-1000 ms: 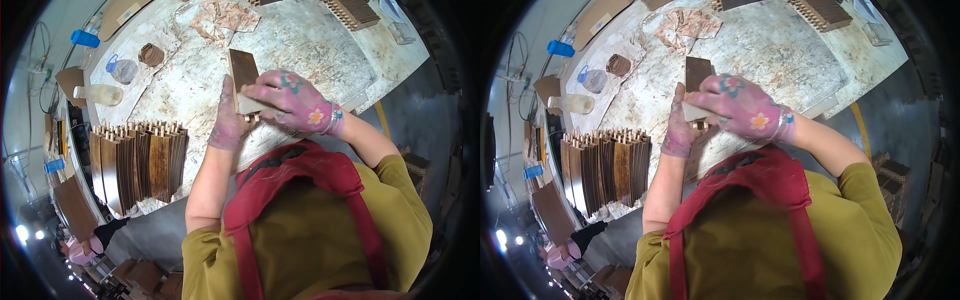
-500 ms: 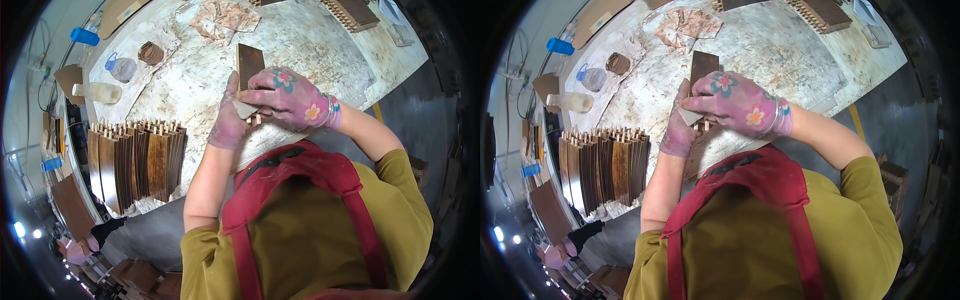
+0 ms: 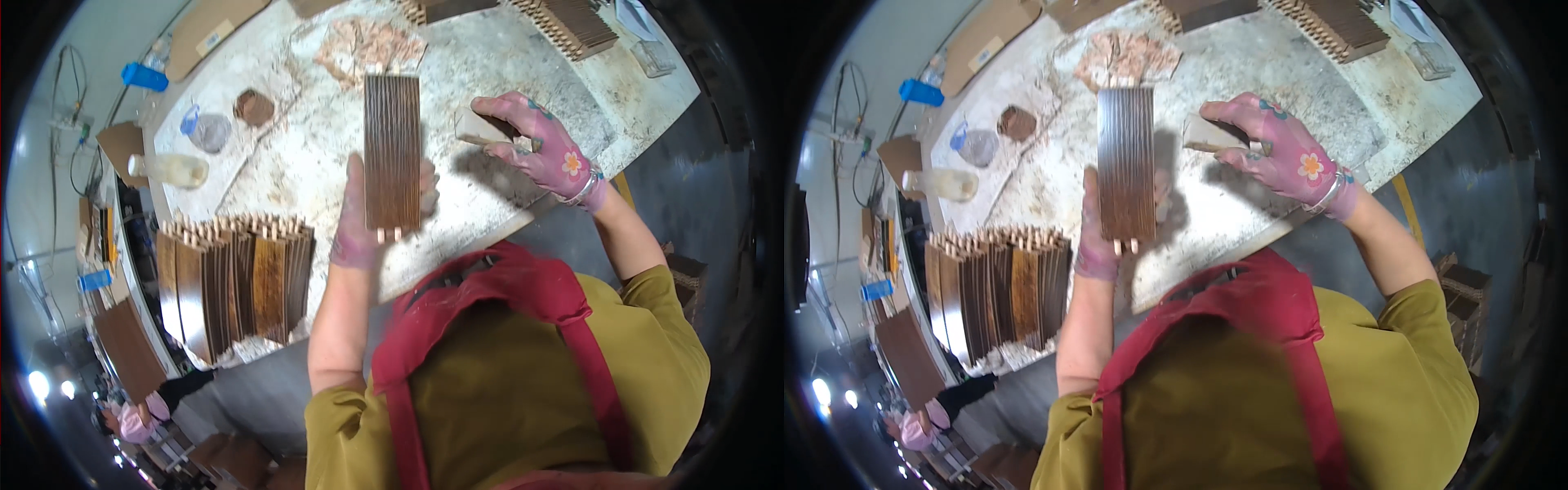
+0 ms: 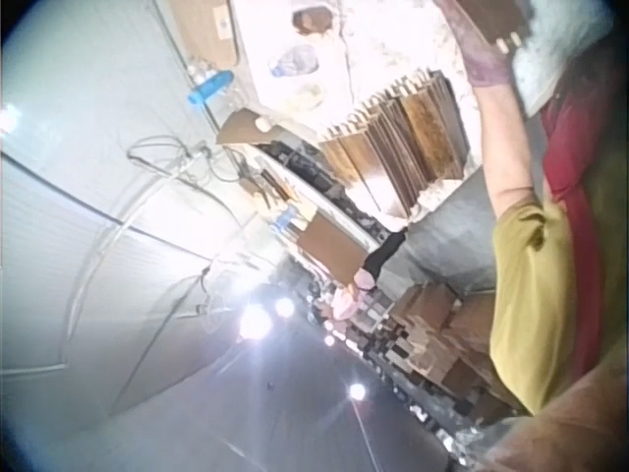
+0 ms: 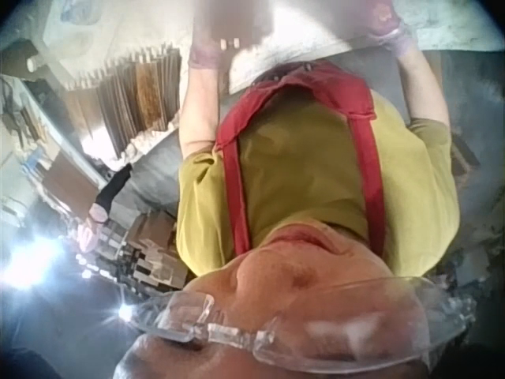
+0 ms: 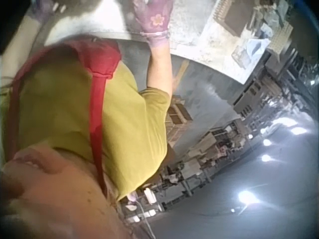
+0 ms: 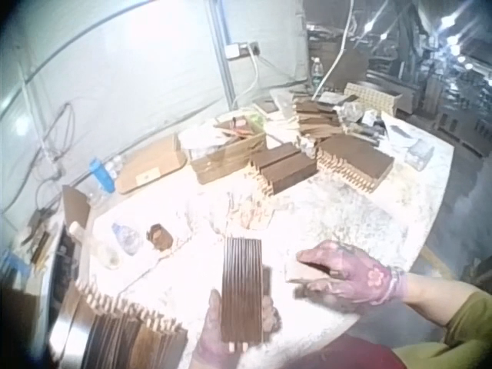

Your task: The person wipes down wooden slats with a cloth, handling them one at a time and stacking them. They also use a funnel to pour liquid from a bottle into a large metal container.

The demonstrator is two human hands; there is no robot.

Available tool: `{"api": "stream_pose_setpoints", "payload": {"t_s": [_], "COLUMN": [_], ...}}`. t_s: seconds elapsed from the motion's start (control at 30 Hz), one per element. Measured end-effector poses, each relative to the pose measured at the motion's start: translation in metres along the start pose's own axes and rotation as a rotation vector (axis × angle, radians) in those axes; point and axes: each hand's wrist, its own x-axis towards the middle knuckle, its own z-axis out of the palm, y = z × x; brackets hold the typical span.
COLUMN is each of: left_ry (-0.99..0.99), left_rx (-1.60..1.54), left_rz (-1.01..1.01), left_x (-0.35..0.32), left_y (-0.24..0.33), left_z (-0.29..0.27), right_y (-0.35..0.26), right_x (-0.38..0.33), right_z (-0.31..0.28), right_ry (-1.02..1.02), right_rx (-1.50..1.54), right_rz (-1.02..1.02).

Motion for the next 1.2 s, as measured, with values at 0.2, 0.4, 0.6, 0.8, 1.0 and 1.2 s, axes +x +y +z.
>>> {"api": "stream_pose_setpoints", "payload": {"t_s": [0.2,0.4,0.6,0.8,1.0,1.2], "left_ry": [-0.136,-0.108,-0.16,-0.083,-0.021,-0.02], "left_rx": [-0.003,0.13,0.243,0.298,-0.126,-0.607], "left_rz": [-0.071,0.047,0.092,0.08,-0.032,-0.187], "left_x": [0.005,0.008,0.008,0.003,-0.006,-0.017], "left_y": [-0.016,-0.031,-0.029,-0.029,-0.012,-0.026], "left_z": [-0.035,-0.043,-0.034,-0.03,-0.016,-0.075], "right_y": [-0.002,-0.03,-0.016,-0.004,0.095,0.163], "right_x": [0.023,0.04,0.028,0.027,-0.004,-0.036], "right_z": [0.014,0.031,0.032,0.028,0.02,-0.017], "right_ry": [0.209,0.144,0.198,0.178,0.109,0.34], "right_rx": [0.164,0.034,0.427,0.205,-0.245,-0.347], "right_rz": [0.086,0.166,0.301,0.323,0.482,0.605]}}
